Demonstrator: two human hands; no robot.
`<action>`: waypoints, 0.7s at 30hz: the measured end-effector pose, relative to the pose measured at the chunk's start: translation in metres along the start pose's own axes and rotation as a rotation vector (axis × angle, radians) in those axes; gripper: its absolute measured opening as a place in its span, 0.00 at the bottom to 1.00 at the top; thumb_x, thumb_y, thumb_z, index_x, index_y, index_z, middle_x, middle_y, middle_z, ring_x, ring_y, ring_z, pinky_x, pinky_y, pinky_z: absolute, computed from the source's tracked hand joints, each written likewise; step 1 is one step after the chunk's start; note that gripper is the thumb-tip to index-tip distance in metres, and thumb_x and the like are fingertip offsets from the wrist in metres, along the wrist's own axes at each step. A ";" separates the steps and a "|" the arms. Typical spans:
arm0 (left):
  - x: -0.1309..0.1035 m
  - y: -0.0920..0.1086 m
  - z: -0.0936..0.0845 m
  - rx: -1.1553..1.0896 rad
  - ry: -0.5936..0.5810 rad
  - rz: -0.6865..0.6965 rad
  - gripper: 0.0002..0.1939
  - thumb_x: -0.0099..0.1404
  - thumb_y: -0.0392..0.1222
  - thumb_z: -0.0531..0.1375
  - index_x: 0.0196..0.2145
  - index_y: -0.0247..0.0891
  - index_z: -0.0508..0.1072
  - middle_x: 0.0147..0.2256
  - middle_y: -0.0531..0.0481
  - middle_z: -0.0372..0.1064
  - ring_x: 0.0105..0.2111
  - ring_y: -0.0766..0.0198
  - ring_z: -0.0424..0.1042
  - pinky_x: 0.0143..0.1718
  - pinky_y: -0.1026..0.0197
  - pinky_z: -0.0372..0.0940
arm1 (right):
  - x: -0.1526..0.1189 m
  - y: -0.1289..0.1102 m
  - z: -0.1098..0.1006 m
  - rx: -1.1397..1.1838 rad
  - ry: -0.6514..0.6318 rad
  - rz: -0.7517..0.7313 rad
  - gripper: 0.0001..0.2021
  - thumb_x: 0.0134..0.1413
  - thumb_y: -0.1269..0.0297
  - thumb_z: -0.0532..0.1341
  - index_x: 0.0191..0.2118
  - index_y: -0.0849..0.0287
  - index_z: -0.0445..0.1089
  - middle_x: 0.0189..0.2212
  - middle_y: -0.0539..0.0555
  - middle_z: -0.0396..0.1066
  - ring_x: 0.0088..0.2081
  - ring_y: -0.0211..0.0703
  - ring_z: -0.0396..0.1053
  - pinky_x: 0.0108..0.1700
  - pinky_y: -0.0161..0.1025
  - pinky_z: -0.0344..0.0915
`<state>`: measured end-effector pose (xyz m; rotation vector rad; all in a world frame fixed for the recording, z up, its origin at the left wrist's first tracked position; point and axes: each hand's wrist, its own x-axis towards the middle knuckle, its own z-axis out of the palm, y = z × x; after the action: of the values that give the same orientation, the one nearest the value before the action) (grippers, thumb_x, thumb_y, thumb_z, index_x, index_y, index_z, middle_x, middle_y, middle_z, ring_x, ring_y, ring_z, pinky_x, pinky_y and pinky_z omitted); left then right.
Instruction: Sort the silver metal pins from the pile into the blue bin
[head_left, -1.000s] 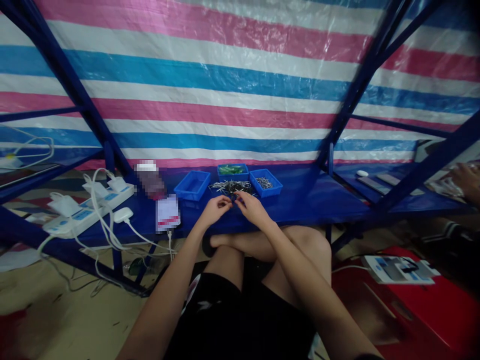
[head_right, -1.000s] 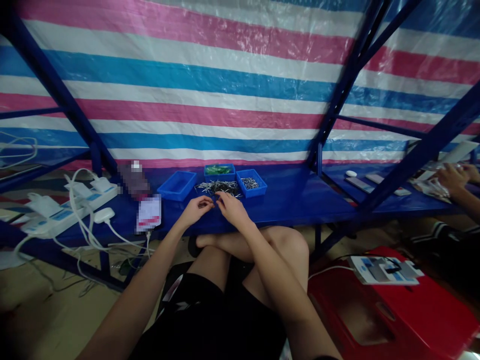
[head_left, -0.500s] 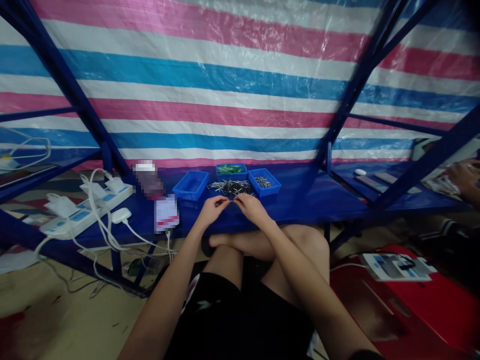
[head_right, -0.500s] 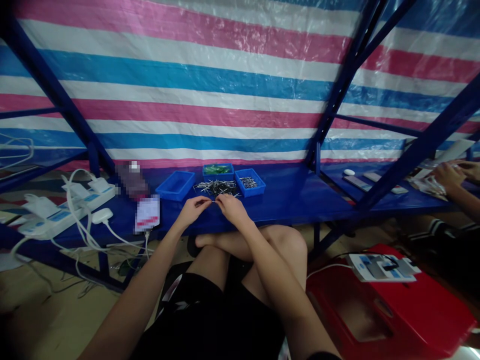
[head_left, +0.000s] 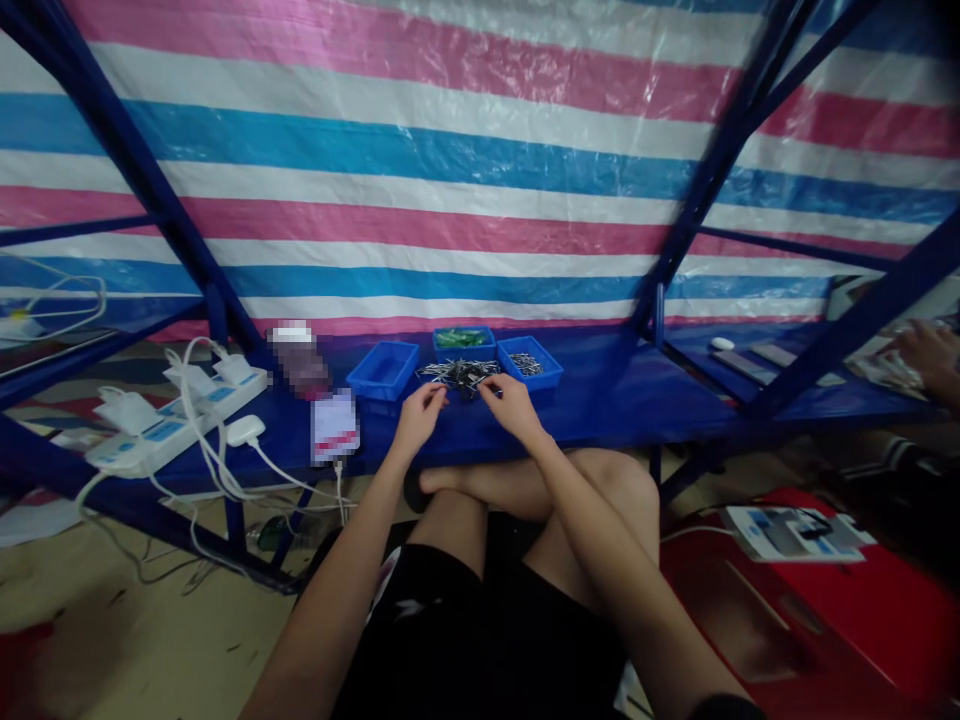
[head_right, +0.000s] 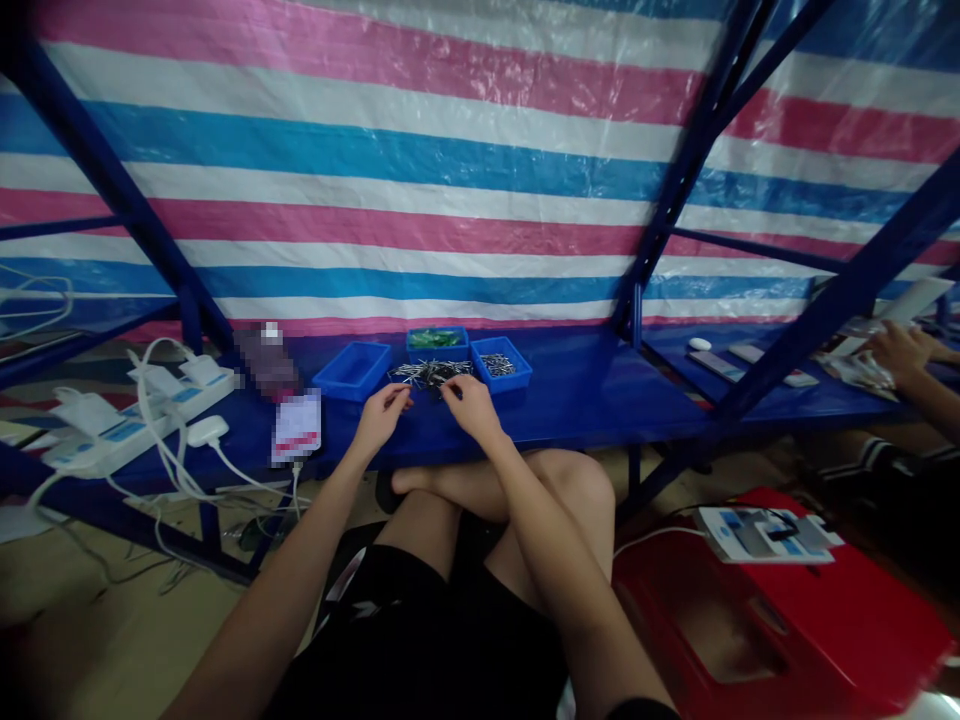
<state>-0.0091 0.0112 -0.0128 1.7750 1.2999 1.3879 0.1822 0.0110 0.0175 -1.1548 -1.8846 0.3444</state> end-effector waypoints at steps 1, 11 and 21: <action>0.000 -0.001 0.000 0.002 0.019 -0.006 0.16 0.61 0.47 0.53 0.41 0.34 0.70 0.29 0.47 0.71 0.31 0.61 0.71 0.34 0.61 0.65 | 0.002 0.004 -0.001 0.029 0.057 0.075 0.12 0.55 0.61 0.55 0.41 0.60 0.69 0.38 0.56 0.71 0.36 0.39 0.69 0.41 0.36 0.64; 0.009 -0.004 -0.003 0.277 0.070 -0.055 0.10 0.56 0.40 0.54 0.33 0.36 0.72 0.30 0.46 0.72 0.30 0.61 0.70 0.35 0.60 0.64 | -0.008 0.005 0.010 -0.123 -0.191 0.115 0.14 0.53 0.64 0.58 0.45 0.60 0.68 0.41 0.57 0.71 0.38 0.41 0.70 0.43 0.36 0.64; 0.035 0.000 -0.020 0.724 -0.116 -0.085 0.12 0.59 0.38 0.53 0.38 0.36 0.73 0.37 0.44 0.73 0.38 0.57 0.71 0.40 0.61 0.63 | 0.023 0.014 -0.030 -0.441 -0.079 0.105 0.13 0.57 0.67 0.51 0.45 0.59 0.68 0.42 0.57 0.68 0.43 0.43 0.65 0.46 0.37 0.59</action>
<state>-0.0277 0.0405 0.0088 2.1632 1.9418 0.7870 0.2103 0.0318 0.0386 -1.5536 -2.0337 0.0271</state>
